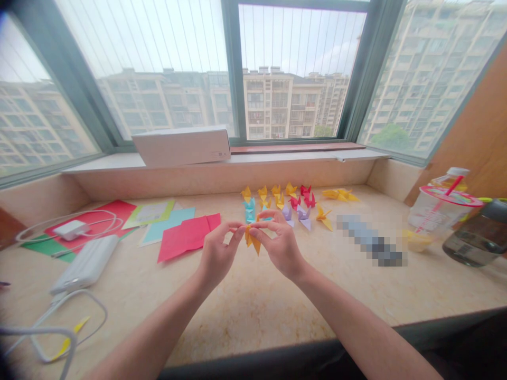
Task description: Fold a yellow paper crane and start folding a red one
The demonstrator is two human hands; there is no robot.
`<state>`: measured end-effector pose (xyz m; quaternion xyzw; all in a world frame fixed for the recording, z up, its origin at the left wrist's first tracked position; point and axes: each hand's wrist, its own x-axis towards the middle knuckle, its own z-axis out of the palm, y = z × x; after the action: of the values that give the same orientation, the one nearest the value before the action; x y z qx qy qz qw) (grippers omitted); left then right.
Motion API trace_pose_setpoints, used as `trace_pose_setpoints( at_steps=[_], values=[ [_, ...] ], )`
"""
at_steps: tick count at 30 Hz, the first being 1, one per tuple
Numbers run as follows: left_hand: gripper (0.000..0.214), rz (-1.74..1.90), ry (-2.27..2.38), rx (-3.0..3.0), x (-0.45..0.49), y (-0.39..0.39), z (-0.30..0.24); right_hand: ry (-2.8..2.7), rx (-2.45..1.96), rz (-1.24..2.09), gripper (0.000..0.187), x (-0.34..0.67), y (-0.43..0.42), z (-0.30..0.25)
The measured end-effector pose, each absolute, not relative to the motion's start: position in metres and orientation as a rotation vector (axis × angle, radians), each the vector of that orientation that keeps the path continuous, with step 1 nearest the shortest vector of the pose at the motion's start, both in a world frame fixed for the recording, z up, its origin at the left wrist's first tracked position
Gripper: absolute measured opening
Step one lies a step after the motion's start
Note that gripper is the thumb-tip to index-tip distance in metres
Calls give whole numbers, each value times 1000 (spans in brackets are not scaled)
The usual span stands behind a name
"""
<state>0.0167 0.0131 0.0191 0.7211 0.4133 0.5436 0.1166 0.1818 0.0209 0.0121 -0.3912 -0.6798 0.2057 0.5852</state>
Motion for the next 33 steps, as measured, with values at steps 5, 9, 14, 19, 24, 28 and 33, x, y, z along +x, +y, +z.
trace_pose_setpoints(
  at_steps=[5,9,14,19,24,28,33],
  values=[
    [19,1610,1156,2106,16,14,19,-1635,-885,512,15,181,21,10],
    [19,1590,1169,2055,15,14,19,-1659,-860,530,14,181,20,10],
    [18,1615,1130,2016,16,15,19,-1633,-867,513,15,181,21,10],
    [14,1641,1056,2059,18,15,19,-1625,-885,475,15,182,22,9],
    [15,1682,1056,2055,18,15,21,-1649,-905,388,12,182,21,10],
    [15,1698,1065,2043,19,14,22,-1670,-916,306,10,181,17,11],
    [13,1682,1074,2013,19,13,23,-1698,-913,247,9,181,16,12]
  ],
)
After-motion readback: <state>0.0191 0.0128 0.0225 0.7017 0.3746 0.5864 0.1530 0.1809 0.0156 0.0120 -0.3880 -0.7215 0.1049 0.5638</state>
